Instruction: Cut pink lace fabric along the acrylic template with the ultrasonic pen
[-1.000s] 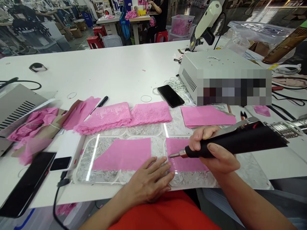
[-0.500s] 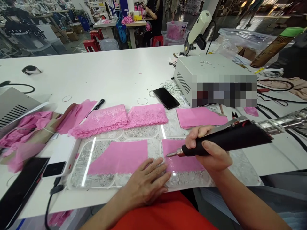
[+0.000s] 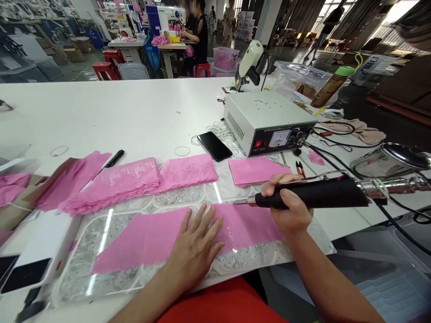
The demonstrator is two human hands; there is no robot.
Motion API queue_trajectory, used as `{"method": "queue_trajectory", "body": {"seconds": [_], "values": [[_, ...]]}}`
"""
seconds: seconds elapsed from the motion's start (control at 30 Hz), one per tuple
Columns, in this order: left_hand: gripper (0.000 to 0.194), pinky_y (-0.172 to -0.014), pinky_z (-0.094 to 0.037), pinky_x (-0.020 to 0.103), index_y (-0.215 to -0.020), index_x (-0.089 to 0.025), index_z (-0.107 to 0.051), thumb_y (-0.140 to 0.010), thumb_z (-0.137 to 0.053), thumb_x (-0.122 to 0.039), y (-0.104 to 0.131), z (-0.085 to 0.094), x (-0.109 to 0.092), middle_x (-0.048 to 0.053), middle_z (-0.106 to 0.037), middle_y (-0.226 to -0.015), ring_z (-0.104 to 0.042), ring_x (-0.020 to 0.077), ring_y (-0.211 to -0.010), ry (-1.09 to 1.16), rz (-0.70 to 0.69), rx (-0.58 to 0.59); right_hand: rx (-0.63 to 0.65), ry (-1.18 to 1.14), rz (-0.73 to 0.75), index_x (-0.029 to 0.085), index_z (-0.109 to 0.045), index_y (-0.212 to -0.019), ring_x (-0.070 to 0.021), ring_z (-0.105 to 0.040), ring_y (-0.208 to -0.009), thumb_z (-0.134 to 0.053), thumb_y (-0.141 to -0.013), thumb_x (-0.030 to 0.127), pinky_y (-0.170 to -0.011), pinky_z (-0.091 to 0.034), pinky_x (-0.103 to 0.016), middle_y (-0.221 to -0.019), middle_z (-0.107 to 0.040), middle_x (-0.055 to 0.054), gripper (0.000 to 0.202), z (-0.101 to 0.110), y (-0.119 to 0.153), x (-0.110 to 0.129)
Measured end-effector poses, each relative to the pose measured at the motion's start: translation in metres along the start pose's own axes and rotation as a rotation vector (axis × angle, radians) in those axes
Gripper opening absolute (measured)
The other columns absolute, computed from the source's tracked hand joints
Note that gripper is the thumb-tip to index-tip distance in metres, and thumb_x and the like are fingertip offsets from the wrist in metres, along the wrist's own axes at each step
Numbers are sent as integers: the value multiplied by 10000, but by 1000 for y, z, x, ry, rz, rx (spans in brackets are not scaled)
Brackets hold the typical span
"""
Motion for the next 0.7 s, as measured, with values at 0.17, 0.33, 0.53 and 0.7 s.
{"method": "queue_trajectory", "body": {"seconds": [0.17, 0.33, 0.53, 0.7], "values": [[379, -1138, -241, 527, -1321, -178, -533, -989, -414, -315, 2, -3, 2, 88, -508, -1420, -363, 308, -1379, 3, 30, 16, 57, -41, 3, 217, -576, -821, -113, -551, -569, -613, -732, 233, -548, -499, -301, -786, -556, -3, 98, -5, 2, -3], [378, -1139, -233, 525, -1321, -179, -531, -995, -408, -325, 1, -3, 2, 83, -518, -1413, -371, 300, -1375, 19, 33, 24, 67, -81, -7, 217, -602, -824, -116, -556, -577, -624, -729, 229, -556, -504, -308, -800, -573, -8, 98, -4, 3, -6], [374, -1145, -221, 527, -1321, -176, -530, -986, -423, -301, 1, -3, 2, 89, -516, -1414, -354, 299, -1386, 2, 35, 32, 100, -71, -15, 231, -600, -851, -114, -560, -585, -633, -739, 254, -581, -508, -307, -802, -575, 0, 119, -8, 5, -10], [375, -1142, -220, 524, -1327, -178, -527, -987, -417, -294, 1, -3, 2, 88, -499, -1429, -359, 297, -1384, -5, 38, 44, 124, -68, -3, 227, -600, -847, -113, -568, -587, -635, -752, 252, -574, -510, -299, -790, -580, 2, 105, -10, 5, -11]]}}
Point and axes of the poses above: each hand's wrist, its own y-axis away from the middle knuckle, its own z-axis out of the back of the hand, x = y × z, the point moved 3 cm from there along -y, towards the middle knuckle
